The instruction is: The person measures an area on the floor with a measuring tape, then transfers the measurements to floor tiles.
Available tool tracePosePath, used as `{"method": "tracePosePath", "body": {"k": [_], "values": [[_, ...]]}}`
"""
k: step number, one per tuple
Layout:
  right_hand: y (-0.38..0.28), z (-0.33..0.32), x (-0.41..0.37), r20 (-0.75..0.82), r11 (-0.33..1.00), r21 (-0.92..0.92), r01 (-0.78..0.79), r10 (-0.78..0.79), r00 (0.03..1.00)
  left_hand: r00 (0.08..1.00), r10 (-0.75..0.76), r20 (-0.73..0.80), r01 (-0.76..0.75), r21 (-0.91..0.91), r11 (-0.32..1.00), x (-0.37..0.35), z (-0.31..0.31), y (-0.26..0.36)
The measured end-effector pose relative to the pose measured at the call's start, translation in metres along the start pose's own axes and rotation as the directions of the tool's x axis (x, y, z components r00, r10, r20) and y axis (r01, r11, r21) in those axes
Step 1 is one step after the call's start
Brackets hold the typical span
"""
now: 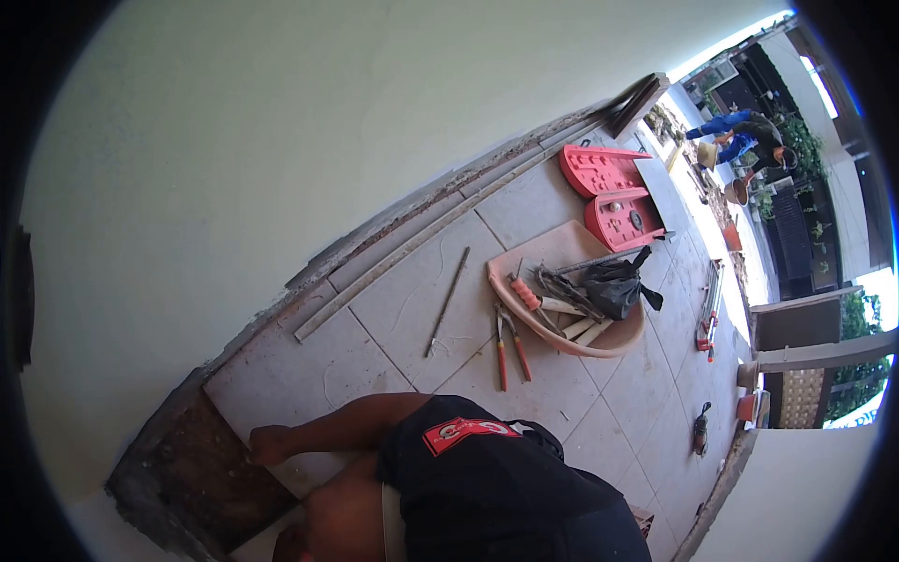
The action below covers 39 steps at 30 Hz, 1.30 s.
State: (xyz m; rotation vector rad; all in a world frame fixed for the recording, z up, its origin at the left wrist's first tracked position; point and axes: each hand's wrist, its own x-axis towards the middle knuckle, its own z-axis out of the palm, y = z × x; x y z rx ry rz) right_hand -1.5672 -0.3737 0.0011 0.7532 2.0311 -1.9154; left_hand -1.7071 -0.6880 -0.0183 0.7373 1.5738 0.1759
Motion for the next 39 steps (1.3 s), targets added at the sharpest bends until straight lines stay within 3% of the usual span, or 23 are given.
{"method": "tracePosePath", "body": {"k": [1, 2, 3, 4, 6, 7, 9, 13, 15, 16, 18, 21, 25, 27, 29, 31, 33, 34, 35, 38, 39], "values": [[-0.001, -0.003, 0.000, 0.008, 1.000, 0.025, -0.004, 0.004, 1.000, 1.000, 0.009, -0.001, -0.009, -0.003, 1.000, -0.006, 0.003, 0.008], [0.003, -0.003, 0.004, -0.001, 1.000, 0.009, -0.009, 0.009, 1.000, 1.000, -0.015, -0.003, 0.015, -0.127, 0.992, -0.011, 0.005, 0.019], [0.011, 0.005, 0.014, -0.080, 0.998, -0.004, 0.059, -0.059, 0.995, 0.999, -0.040, 0.004, 0.040, -0.247, 0.968, -0.011, 0.006, 0.026], [0.011, 0.001, 0.014, -0.157, 0.992, -0.025, 0.126, -0.129, 0.979, 1.000, -0.019, 0.005, 0.020, -0.250, 0.968, -0.006, 0.005, 0.022], [0.008, -0.017, 0.007, -0.189, 0.992, 0.015, 0.126, -0.121, 0.974, 0.995, -0.079, 0.066, 0.101, -0.506, 0.856, 0.000, 0.002, 0.007], [0.002, -0.025, 0.001, -0.212, 0.988, 0.077, 0.135, -0.116, 0.970, 0.995, -0.070, 0.064, 0.093, -0.502, 0.860, 0.002, -0.002, 0.008], [0.000, -0.040, -0.009, -0.265, 0.987, 0.097, 0.129, -0.099, 0.959, 0.976, -0.186, 0.113, 0.217, -0.512, 0.831, 0.006, -0.010, 0.011], [0.009, -0.043, -0.008, -0.338, 0.984, 0.135, 0.121, -0.069, 0.939, 0.983, -0.162, 0.082, 0.177, -0.638, 0.750, 0.039, -0.023, -0.018], [0.008, -0.041, -0.011, -0.308, 0.986, 0.126, 0.113, -0.069, 0.949, 0.987, -0.050, 0.153, 0.154, -0.812, 0.563, 0.054, -0.028, -0.032], [0.007, -0.038, -0.011, -0.269, 0.987, 0.118, 0.108, -0.073, 0.960, 0.987, -0.048, 0.154, 0.154, -0.811, 0.564, 0.053, -0.029, -0.029], [0.002, -0.033, -0.012, -0.269, 0.990, 0.068, 0.125, -0.103, 0.958, 0.998, -0.049, 0.043, 0.066, -0.655, 0.753, 0.047, -0.031, -0.018], [-0.002, -0.031, -0.010, -0.252, 0.985, 0.043, 0.165, -0.149, 0.956, 0.995, -0.100, -0.024, 0.070, -0.554, 0.830, 0.030, -0.023, 0.018], [-0.035, -0.045, -0.025, -0.226, 0.953, 0.041, 0.299, -0.283, 0.932, 0.995, -0.078, -0.068, 0.023, -0.585, 0.810, 0.017, -0.014, 0.018], [-0.069, -0.064, -0.050, -0.317, 0.883, -0.042, 0.467, -0.455, 0.832, 1.000, 0.002, 0.006, 0.001, -0.570, 0.822, 0.004, -0.010, 0.032], [-0.111, -0.103, -0.096, -0.330, 0.790, -0.290, 0.540, -0.612, 0.719, 0.998, -0.027, -0.051, -0.012, -0.639, 0.769, 0.003, 0.001, 0.023], [-0.135, -0.133, -0.134, -0.402, 0.630, -0.473, 0.616, -0.776, 0.486, 0.994, -0.051, -0.098, -0.032, -0.696, 0.717, -0.005, 0.010, 0.025], [-0.166, -0.154, -0.194, -0.416, 0.417, -0.654, 0.631, -0.895, 0.161, 0.977, -0.091, -0.193, -0.067, -0.683, 0.727, -0.012, 0.016, 0.042], [-0.173, -0.157, -0.214, -0.436, 0.257, -0.653, 0.713, -0.896, -0.077, 0.971, -0.088, -0.222, -0.079, -0.647, 0.758, -0.010, 0.018, 0.038], [-0.181, -0.158, -0.240, -0.447, 0.169, -0.647, 0.744, -0.874, -0.191, 0.967, -0.053, -0.249, -0.105, -0.581, 0.807, -0.007, 0.018, 0.029], [-0.205, -0.158, -0.271, -0.463, -0.025, -0.669, 0.743, -0.767, -0.443, 0.935, 0.113, -0.338, -0.210, -0.268, 0.940, 0.006, 0.017, -0.003], [-0.211, -0.155, -0.263, -0.488, 0.009, -0.675, 0.738, -0.755, -0.437, 0.917, 0.168, -0.362, -0.243, -0.172, 0.955, 0.011, 0.015, -0.012]]}}
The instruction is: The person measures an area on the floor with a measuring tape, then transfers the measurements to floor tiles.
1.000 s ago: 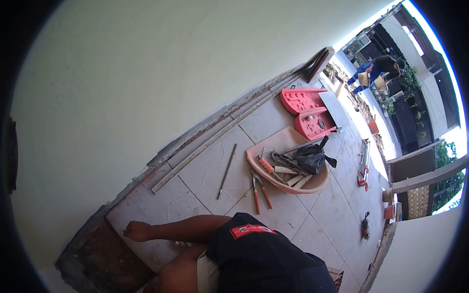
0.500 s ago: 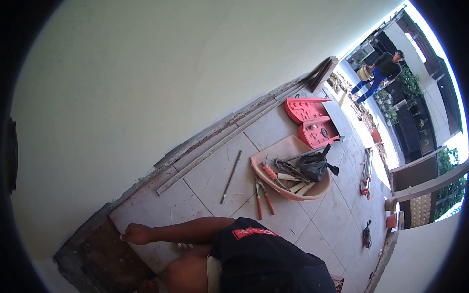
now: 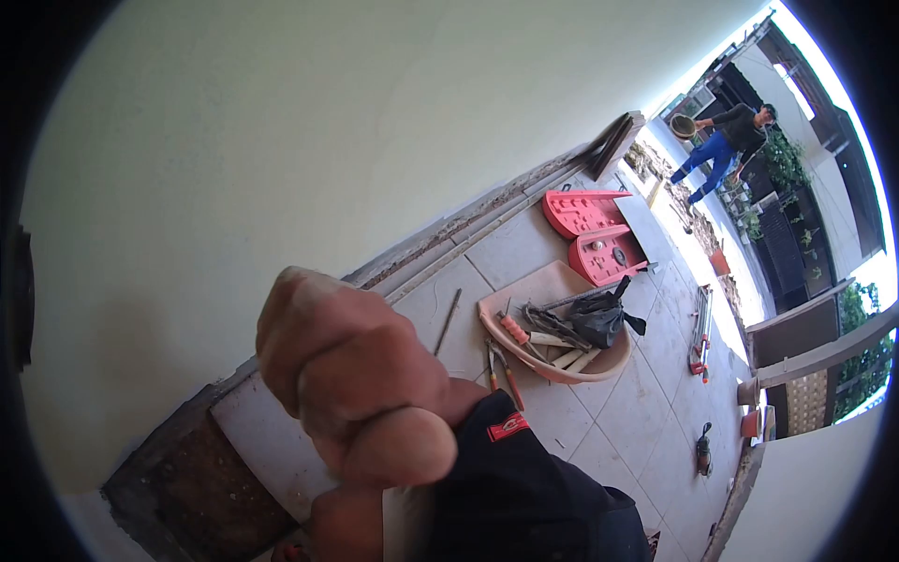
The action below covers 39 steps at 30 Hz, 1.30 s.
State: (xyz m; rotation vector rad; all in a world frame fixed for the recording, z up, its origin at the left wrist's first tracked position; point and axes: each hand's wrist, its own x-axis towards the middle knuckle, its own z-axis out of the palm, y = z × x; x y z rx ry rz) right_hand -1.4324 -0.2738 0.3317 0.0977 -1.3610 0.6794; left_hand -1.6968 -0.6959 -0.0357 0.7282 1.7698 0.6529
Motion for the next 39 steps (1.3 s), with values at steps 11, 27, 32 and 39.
{"method": "tracePosePath", "body": {"k": [11, 27, 32, 39], "values": [[0.017, 0.042, -0.038, 0.053, 0.960, 0.207, -0.187, 0.180, 0.982, 0.987, 0.139, -0.079, -0.126, 0.149, 0.981, 0.005, -0.016, 0.023], [0.032, 0.080, -0.108, 0.260, 0.734, 0.202, -0.648, 0.598, 0.758, 0.993, -0.100, -0.070, 0.113, 0.208, 0.972, -0.028, -0.007, 0.043], [0.065, 0.091, -0.153, 0.524, 0.446, -0.413, -0.794, 0.829, 0.194, 0.996, -0.046, -0.075, 0.059, 0.178, 0.982, -0.027, -0.003, 0.039], [0.071, 0.111, -0.199, 0.624, 0.351, -0.668, -0.656, 0.744, -0.238, 0.984, -0.033, -0.178, 0.042, 0.047, 0.998, -0.023, 0.006, 0.049]]}}
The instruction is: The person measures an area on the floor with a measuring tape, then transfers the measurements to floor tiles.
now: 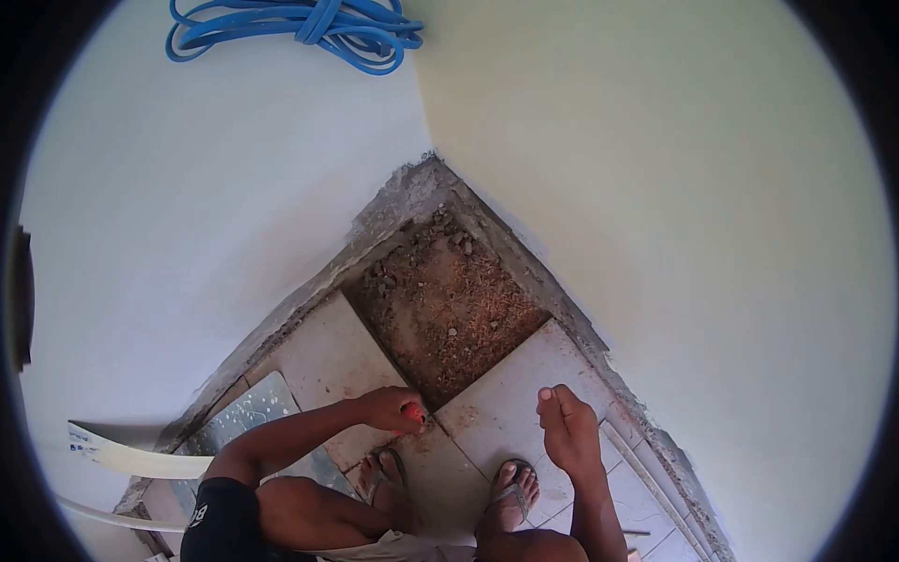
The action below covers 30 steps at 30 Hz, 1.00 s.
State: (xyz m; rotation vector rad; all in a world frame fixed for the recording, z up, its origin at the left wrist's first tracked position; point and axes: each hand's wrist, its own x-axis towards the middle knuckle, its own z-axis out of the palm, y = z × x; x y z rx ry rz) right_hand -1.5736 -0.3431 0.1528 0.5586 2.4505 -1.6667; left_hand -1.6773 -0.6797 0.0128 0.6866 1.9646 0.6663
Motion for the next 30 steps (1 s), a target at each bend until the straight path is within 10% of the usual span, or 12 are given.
{"method": "tracePosePath", "body": {"k": [6, 11, 17, 24, 30], "values": [[0.039, 0.057, 0.000, 0.255, 0.995, 0.023, -0.096, 0.087, 0.963, 0.993, -0.046, 0.105, 0.071, -0.248, 0.966, 0.010, 0.024, 0.003], [0.038, 0.081, -0.004, 0.565, 0.978, -0.162, -0.130, 0.200, 0.800, 0.967, 0.034, 0.252, 0.198, -0.831, 0.520, 0.019, 0.037, 0.041], [0.043, 0.095, 0.002, 0.347, 0.971, -0.180, 0.160, -0.089, 0.933, 0.985, 0.080, 0.152, 0.157, -0.986, -0.055, 0.027, 0.038, 0.084], [0.066, 0.097, 0.009, 0.251, 0.936, -0.290, 0.200, -0.128, 0.960, 0.980, 0.111, 0.165, 0.163, -0.986, 0.028, 0.036, 0.032, 0.101], [0.056, 0.089, 0.003, 0.217, 0.983, -0.069, -0.170, 0.181, 0.959, 0.944, 0.041, 0.326, 0.295, -0.896, 0.332, 0.059, 0.038, 0.084]]}}
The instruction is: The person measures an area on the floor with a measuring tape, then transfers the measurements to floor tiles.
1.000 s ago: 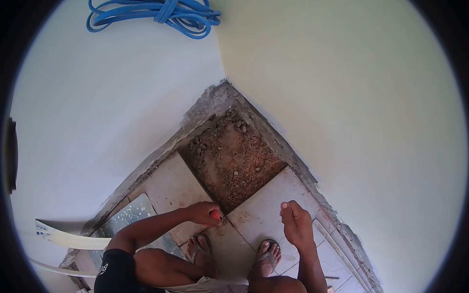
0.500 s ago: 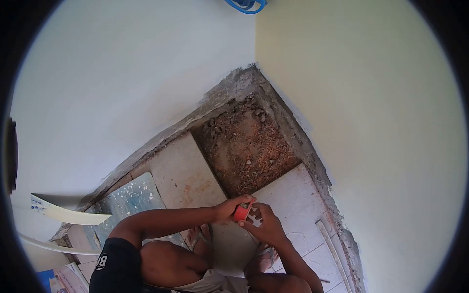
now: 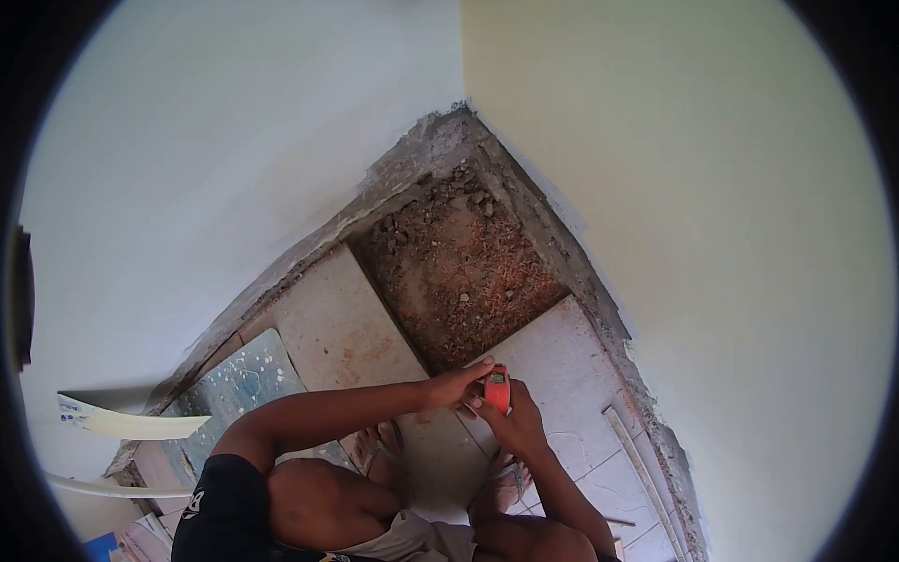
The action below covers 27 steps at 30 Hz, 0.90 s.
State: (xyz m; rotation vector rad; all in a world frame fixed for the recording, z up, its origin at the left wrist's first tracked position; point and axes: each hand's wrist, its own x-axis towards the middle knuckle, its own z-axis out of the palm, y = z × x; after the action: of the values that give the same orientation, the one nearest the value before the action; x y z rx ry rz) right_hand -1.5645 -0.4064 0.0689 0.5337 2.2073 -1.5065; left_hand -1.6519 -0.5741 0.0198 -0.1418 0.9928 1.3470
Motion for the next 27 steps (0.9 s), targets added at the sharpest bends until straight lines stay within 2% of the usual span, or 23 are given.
{"method": "tracePosePath", "body": {"k": [2, 3, 5, 6, 8, 11, 15, 17, 18, 20, 21, 23, 24, 26, 27], "values": [[0.003, -0.001, 0.002, 0.083, 0.994, -0.106, -0.033, 0.042, 0.996, 0.984, -0.016, -0.177, 0.042, 0.145, 0.988, 0.002, -0.006, 0.001], [0.001, -0.001, 0.002, 0.084, 0.994, -0.104, -0.034, 0.043, 0.996, 0.984, -0.017, -0.178, 0.043, 0.145, 0.988, 0.002, -0.009, 0.000], [-0.004, -0.002, 0.000, 0.203, 0.986, -0.154, -0.061, 0.092, 0.975, 0.959, 0.092, -0.267, -0.021, 0.257, 0.966, 0.001, -0.015, -0.002], [0.001, 0.000, 0.001, 0.198, 0.986, -0.153, -0.062, 0.092, 0.976, 0.960, 0.092, -0.263, -0.021, 0.261, 0.965, 0.003, -0.020, -0.005], [0.013, 0.008, 0.000, 0.148, 0.997, -0.070, 0.022, -0.011, 0.989, 0.953, 0.233, -0.195, -0.182, 0.250, 0.951, 0.007, -0.029, -0.011], [0.007, 0.010, -0.001, 0.124, 0.997, -0.002, 0.073, -0.073, 0.990, 0.949, 0.237, -0.207, -0.180, 0.259, 0.949, 0.004, -0.025, -0.008], [0.003, 0.012, 0.002, 0.170, 0.999, -0.046, 0.005, 0.003, 0.985, 0.941, 0.266, -0.209, -0.198, 0.299, 0.934, -0.003, -0.014, -0.007], [0.012, 0.016, 0.006, 0.201, 0.986, 0.084, -0.147, 0.127, 0.971, 0.925, 0.299, -0.234, -0.257, 0.196, 0.946, -0.006, -0.008, -0.008], [0.013, 0.018, 0.006, 0.197, 0.986, 0.085, -0.145, 0.126, 0.972, 0.925, 0.301, -0.232, -0.258, 0.198, 0.946, -0.005, -0.007, -0.011], [0.013, 0.026, 0.005, 0.151, 0.915, 0.369, -0.164, 0.115, 0.982, 0.926, 0.345, -0.155, -0.338, 0.073, 0.938, -0.005, -0.005, -0.016], [0.012, 0.029, 0.005, 0.155, 0.915, 0.368, -0.163, 0.113, 0.981, 0.924, 0.346, -0.160, -0.339, 0.073, 0.938, -0.005, -0.004, -0.019], [0.010, 0.034, 0.008, 0.212, 0.713, 0.630, -0.306, 0.221, 0.952, 0.901, 0.422, -0.103, -0.406, 0.149, 0.902, -0.003, -0.002, -0.023], [0.010, 0.033, 0.008, 0.220, 0.717, 0.625, -0.307, 0.216, 0.951, 0.897, 0.427, -0.112, -0.410, 0.147, 0.900, -0.004, -0.002, -0.022], [0.009, 0.029, 0.011, 0.363, 0.655, 0.622, -0.429, 0.245, 0.899, 0.937, 0.343, -0.060, -0.306, 0.328, 0.893, -0.010, -0.005, -0.020], [0.005, 0.028, 0.010, 0.372, 0.659, 0.616, -0.431, 0.240, 0.897, 0.934, 0.349, -0.070, -0.309, 0.326, 0.893, -0.017, -0.003, -0.015]]}}
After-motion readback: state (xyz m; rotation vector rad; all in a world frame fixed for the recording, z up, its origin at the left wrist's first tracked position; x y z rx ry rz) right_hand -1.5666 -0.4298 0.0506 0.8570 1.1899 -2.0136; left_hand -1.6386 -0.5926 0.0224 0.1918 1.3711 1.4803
